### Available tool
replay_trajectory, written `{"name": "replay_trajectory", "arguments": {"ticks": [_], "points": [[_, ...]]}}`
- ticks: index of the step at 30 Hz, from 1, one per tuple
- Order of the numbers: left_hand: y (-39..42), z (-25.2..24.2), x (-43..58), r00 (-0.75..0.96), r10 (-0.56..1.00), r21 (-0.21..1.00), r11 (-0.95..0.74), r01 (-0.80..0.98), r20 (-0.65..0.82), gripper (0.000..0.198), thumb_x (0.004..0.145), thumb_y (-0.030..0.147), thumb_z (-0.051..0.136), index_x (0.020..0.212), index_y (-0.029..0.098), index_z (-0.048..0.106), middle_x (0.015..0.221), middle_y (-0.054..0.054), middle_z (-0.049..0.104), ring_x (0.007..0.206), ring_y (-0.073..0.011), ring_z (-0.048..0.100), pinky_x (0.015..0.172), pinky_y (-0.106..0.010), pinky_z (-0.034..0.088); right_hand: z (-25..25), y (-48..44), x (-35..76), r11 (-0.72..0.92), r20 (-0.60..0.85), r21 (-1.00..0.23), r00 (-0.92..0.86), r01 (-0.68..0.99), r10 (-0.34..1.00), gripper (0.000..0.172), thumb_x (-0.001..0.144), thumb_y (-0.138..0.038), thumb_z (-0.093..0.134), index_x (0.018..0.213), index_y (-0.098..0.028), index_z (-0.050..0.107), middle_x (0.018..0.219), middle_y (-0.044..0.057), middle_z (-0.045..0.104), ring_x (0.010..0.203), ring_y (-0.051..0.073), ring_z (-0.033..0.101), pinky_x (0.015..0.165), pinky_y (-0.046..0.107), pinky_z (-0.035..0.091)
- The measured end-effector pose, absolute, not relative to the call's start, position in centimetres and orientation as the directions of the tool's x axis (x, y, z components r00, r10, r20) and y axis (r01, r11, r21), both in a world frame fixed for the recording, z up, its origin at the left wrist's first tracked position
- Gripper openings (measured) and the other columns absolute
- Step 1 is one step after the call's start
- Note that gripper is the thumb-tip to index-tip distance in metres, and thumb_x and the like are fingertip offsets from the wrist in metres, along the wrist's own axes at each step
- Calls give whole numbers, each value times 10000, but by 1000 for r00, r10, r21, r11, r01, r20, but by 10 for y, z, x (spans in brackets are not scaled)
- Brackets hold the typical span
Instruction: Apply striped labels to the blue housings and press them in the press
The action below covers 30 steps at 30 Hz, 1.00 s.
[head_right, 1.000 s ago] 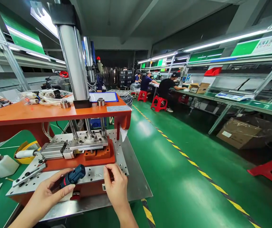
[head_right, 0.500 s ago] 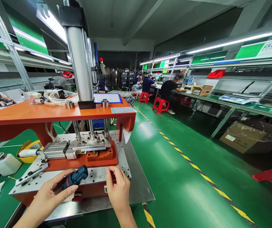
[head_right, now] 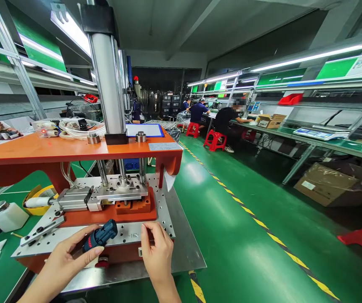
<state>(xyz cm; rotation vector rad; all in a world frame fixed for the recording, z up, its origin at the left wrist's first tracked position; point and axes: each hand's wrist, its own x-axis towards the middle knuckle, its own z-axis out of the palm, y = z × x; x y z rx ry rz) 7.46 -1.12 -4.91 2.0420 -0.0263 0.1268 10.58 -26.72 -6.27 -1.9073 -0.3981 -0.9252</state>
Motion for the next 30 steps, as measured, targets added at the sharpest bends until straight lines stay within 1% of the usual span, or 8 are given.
{"name": "replay_trajectory", "arguments": {"ticks": [4,12,22,26,30], "points": [[-12,-50,74,992,40,879,-468,-89,122,619,749,570,764,1262,235,679,1315,-81,682,1251,-318,612,1125,-455,427,-61,-267,105,-507,747,-609,657,610,-106,139,1007,-249,539,908,-210,628,777,10,658,662,154,632,620,235,488],[-12,-50,74,981,20,840,-521,-153,191,578,778,554,750,1256,236,685,1288,-84,700,1214,-306,644,1086,-432,468,-63,-267,105,-510,739,-614,666,603,-101,133,1014,-252,538,918,-213,622,792,18,656,683,163,631,640,247,492],[-11,-56,73,984,7,838,-525,-146,176,553,798,543,737,1266,254,675,1320,-69,681,1232,-295,631,1090,-421,464,-62,-267,107,-514,757,-594,646,619,-98,115,1011,-228,544,919,-215,614,787,6,648,679,152,622,638,239,484],[-12,-54,72,979,18,826,-540,-162,204,545,790,543,745,1246,249,690,1298,-71,694,1213,-299,644,1076,-417,477,-61,-266,106,-520,757,-593,645,615,-100,114,1010,-232,546,922,-213,616,785,9,650,673,155,625,640,246,490],[-14,-51,71,973,29,818,-548,-175,228,523,777,536,756,1229,279,702,1280,-44,707,1200,-288,655,1058,-394,492,-61,-266,105,-524,758,-591,644,613,-102,122,1009,-244,545,919,-213,620,779,10,650,665,156,627,629,248,492]]}}
